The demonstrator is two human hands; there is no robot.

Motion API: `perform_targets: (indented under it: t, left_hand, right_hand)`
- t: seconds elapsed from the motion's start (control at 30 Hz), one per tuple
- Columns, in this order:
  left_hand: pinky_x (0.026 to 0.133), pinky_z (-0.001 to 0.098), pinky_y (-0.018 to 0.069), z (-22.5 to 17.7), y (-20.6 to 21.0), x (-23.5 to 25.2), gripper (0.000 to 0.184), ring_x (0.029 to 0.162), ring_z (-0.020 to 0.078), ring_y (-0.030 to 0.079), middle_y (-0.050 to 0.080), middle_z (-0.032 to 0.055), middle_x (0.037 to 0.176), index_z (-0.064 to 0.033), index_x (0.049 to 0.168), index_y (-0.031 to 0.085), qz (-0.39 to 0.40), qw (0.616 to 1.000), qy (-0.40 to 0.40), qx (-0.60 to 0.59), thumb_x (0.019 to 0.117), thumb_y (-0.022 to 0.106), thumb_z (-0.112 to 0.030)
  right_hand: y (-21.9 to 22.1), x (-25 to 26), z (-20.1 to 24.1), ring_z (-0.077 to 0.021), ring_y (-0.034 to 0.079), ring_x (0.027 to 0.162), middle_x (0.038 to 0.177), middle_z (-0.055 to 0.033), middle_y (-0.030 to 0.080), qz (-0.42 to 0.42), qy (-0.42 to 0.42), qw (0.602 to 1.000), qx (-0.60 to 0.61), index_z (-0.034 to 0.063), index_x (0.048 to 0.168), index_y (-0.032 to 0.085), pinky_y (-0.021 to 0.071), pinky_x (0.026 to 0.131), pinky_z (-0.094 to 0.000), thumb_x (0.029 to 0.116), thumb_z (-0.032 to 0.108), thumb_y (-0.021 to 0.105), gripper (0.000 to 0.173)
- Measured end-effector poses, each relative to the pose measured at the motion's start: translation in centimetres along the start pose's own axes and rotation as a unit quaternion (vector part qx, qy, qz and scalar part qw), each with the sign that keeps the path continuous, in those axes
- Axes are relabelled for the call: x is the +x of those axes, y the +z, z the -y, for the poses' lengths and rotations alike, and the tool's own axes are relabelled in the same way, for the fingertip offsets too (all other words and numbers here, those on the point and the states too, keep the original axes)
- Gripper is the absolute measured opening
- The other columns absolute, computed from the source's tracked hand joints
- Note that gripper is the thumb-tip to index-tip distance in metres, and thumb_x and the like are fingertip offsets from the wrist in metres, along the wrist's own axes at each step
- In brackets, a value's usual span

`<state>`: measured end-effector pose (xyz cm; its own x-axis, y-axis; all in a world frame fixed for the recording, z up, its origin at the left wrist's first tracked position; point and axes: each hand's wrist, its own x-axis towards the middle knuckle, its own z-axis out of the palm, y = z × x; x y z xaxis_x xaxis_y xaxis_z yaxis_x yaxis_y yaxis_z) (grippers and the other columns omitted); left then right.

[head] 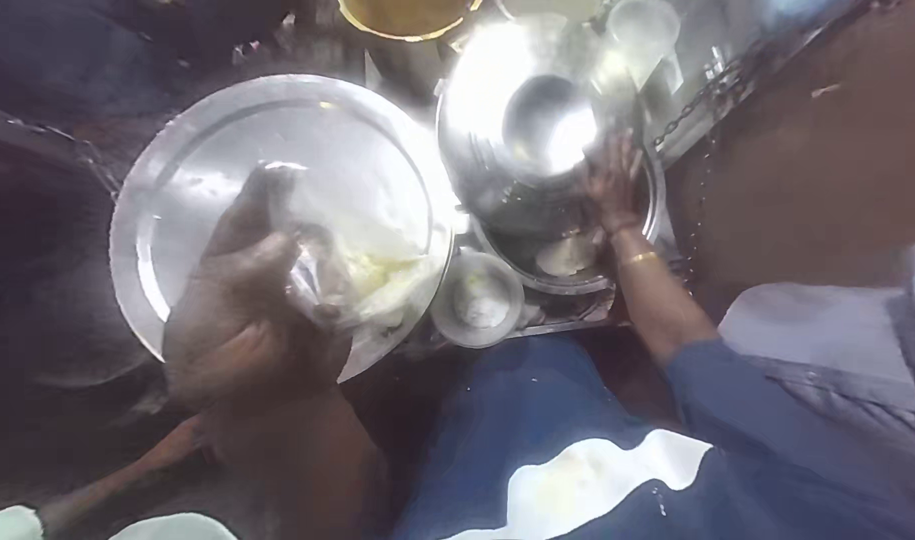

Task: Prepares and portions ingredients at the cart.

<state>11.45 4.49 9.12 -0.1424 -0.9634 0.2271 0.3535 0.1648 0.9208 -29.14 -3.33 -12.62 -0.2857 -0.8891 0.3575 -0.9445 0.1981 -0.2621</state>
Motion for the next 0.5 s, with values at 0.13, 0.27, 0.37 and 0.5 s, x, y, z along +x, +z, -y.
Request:
perform_targets:
  t: [0.13,0.27,0.37,0.5]
  left_hand:
    - [0.072,0.0186,0.0587,0.2,-2.4,-2.0,0.036,0.081,0.0032,0.067,0.069,-0.0018,0.102,-0.0079,0.128,0.057,-0.071,0.996,-0.004,-0.054,0.1043,0.031,-0.006]
    - [0.097,0.0359,0.055,2.3,-9.9,-2.8,0.042,0.114,0.0194,0.063,0.059,0.0107,0.135,-0.0019,0.145,0.045,0.026,0.996,0.011,-0.086,0.1057,0.033,-0.011]
    - [0.09,0.0369,0.0576,2.9,-10.9,-3.2,0.038,0.105,0.0205,0.066,0.064,0.0108,0.124,-0.0018,0.136,0.053,-0.038,0.998,0.02,-0.042,0.1039,0.037,-0.014]
    - [0.085,0.0342,0.0582,2.1,-10.0,-3.1,0.034,0.098,0.017,0.067,0.066,0.0073,0.115,-0.0039,0.131,0.057,-0.057,0.998,0.028,0.016,0.1044,0.038,-0.015]
  right_hand:
    - [-0.7,5.7,1.3,-0.0366,0.02,0.157,0.169,-0.0066,0.03,0.063,-0.015,0.998,0.008,0.0457,0.151,0.048,0.0105,0.121,-0.0712,0.1069,0.053,0.031,0.048]
    - [-1.1,9.4,2.3,-0.0358,0.016,0.158,0.17,-0.0007,0.027,0.132,-0.023,0.991,0.01,0.0508,0.147,0.049,0.0138,0.12,-0.0712,0.1061,0.059,0.026,0.048]
    - [-0.7,9.7,2.2,-0.0348,0.015,0.158,0.17,0.0005,0.026,0.151,-0.025,0.988,0.015,0.0498,0.147,0.05,0.0132,0.119,-0.0726,0.1049,0.063,0.025,0.05]
    - [0.0,9.7,1.6,-0.0351,0.019,0.157,0.17,0.0006,0.027,0.132,-0.037,0.99,0.008,0.0511,0.146,0.05,0.0173,0.118,-0.0727,0.1033,0.066,0.025,0.052]
